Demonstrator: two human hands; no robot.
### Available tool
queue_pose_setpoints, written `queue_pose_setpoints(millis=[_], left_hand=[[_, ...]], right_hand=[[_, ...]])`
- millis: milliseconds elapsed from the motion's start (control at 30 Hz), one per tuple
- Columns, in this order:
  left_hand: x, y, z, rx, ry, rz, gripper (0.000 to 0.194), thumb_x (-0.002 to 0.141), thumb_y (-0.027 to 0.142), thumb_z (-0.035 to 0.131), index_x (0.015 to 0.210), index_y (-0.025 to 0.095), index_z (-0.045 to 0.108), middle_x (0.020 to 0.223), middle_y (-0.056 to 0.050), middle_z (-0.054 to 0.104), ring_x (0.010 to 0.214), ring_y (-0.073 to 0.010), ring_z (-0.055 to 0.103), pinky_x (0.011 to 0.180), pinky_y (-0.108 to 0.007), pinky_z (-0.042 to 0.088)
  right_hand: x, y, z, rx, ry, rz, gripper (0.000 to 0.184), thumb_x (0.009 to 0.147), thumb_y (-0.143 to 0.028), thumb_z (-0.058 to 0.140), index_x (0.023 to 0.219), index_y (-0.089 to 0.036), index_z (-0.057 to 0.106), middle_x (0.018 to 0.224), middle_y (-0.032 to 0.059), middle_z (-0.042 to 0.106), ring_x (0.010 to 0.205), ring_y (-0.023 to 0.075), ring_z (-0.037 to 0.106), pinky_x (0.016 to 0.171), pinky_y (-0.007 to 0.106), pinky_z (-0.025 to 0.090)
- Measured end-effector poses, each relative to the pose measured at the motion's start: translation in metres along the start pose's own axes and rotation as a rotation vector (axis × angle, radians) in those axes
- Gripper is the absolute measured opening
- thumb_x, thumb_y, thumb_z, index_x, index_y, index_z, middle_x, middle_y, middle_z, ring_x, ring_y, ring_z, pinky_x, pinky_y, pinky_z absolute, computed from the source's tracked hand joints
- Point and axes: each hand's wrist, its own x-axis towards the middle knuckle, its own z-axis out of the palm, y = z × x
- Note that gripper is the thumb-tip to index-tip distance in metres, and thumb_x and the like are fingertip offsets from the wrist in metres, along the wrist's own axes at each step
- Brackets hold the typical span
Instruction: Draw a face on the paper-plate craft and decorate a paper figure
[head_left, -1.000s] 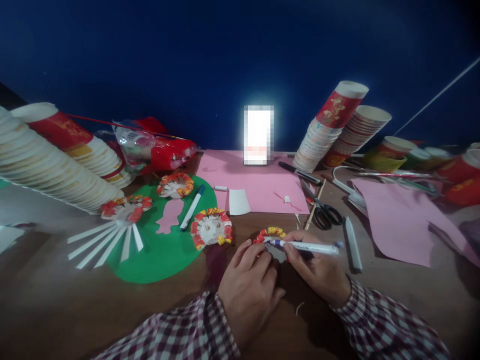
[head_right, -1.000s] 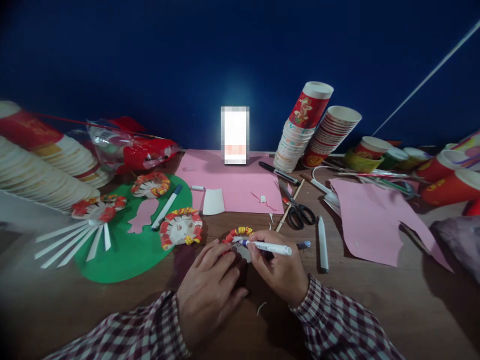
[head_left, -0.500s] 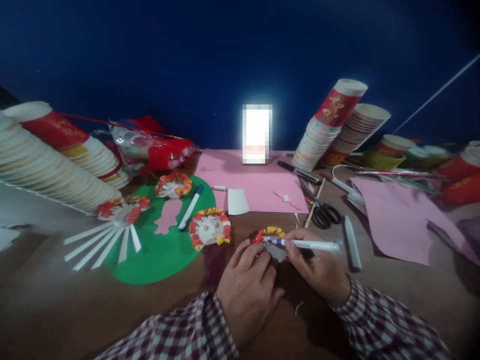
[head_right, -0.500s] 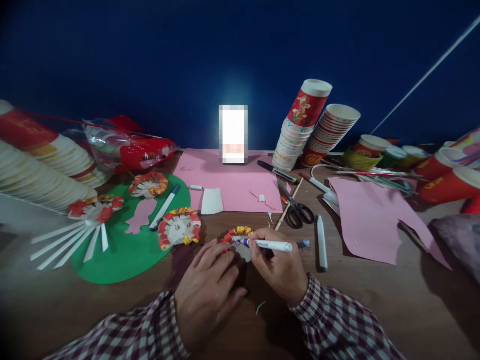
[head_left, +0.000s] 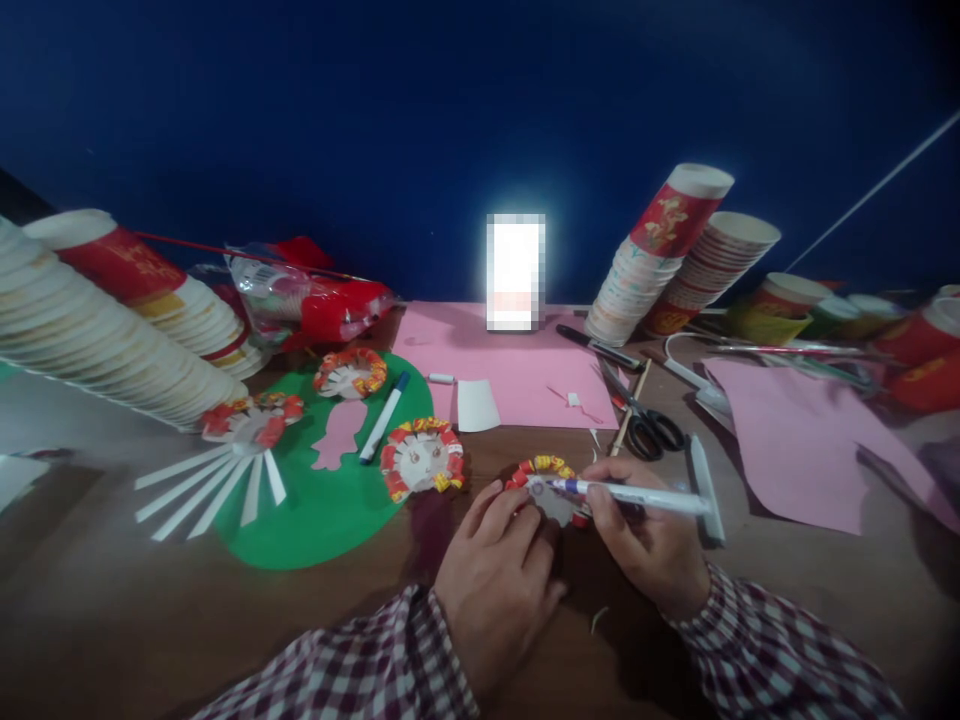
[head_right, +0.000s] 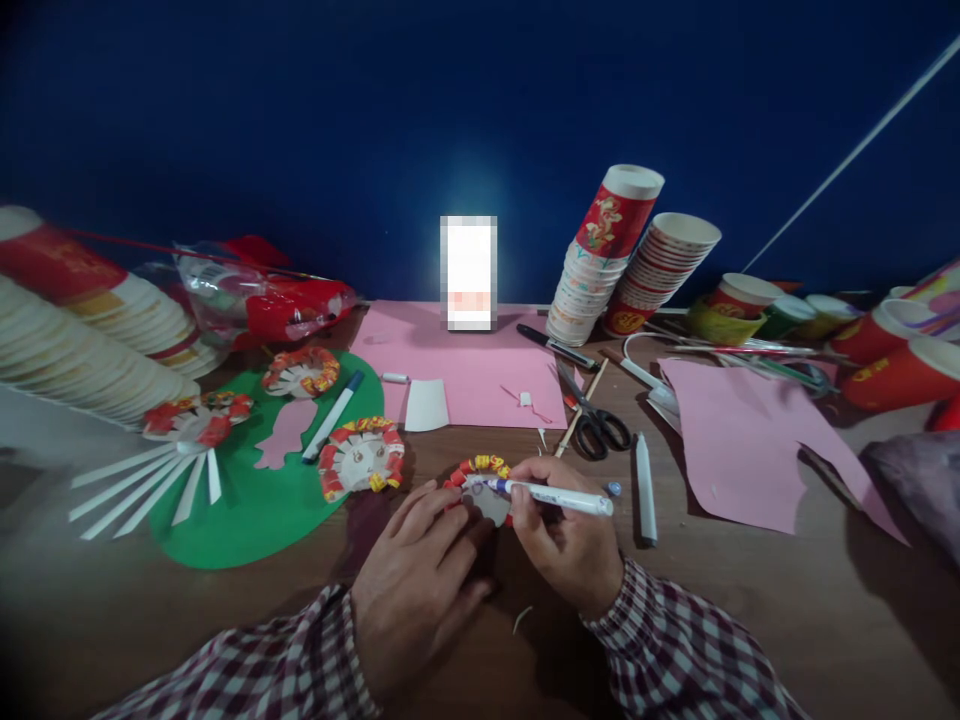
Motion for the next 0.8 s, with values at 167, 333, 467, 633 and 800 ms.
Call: queue_pose_setpoints(millis=[167,333,467,633,800], left_hand=[[-0.0013,-0.0012,0.0012,0.011,-0.013,0.017,0.038,0.083,0.041,0.057,0.112,0.017,0.055,0.109,-0.003,0.059,0.117,-0.0228,0.042,0.112,-0.04,0.017],[-0.0008,-0.0014,-0.0021,-0.005,-0.047,0.004,0.042,0.083,0.043,0.057,0.114,0.016,0.053,0.111,-0.004,0.057,0.117,-0.0224,0.042,0.112,-0.04,0.02],[-0.0006,-0.0013,-0.0045,0.001,-0.074,0.011,0.039,0.084,0.042,0.056,0.113,0.016,0.053,0.111,-0.004,0.056,0.118,-0.0219,0.041,0.111,-0.04,0.022],[-0.001,-0.0011,-0.0046,0.015,-0.085,0.009,0.037,0.083,0.042,0.057,0.11,0.018,0.054,0.11,-0.003,0.056,0.118,-0.0208,0.041,0.111,-0.04,0.023],[-0.0007,-0.0008,-0.004,0.031,-0.063,0.014,0.036,0.083,0.042,0.057,0.11,0.017,0.054,0.107,-0.004,0.058,0.116,-0.021,0.043,0.112,-0.04,0.021]], right_hand=[[0.0021,-0.0027,-0.0001,-0.075,-0.012,-0.101,0.005,0.082,-0.02,0.054,0.085,-0.019,0.058,0.072,0.0016,0.063,0.063,0.0143,0.06,0.061,0.026,0.048],[0.0026,-0.0019,0.0005,-0.077,-0.029,-0.121,0.004,0.082,-0.02,0.056,0.084,-0.019,0.059,0.072,0.0015,0.064,0.064,0.014,0.06,0.061,0.025,0.048],[0.003,-0.0009,0.0006,-0.063,-0.022,-0.119,0.005,0.083,-0.021,0.055,0.085,-0.019,0.059,0.073,0.0016,0.063,0.063,0.0141,0.06,0.059,0.025,0.047],[0.0034,-0.0028,-0.0002,-0.085,-0.022,-0.116,0.007,0.083,-0.023,0.053,0.084,-0.019,0.059,0.073,0.0028,0.064,0.065,0.0157,0.06,0.06,0.027,0.048],[0.0035,-0.0043,-0.0007,-0.093,-0.018,-0.123,0.009,0.084,-0.025,0.052,0.086,-0.019,0.058,0.074,0.0035,0.065,0.065,0.0164,0.061,0.06,0.027,0.048]])
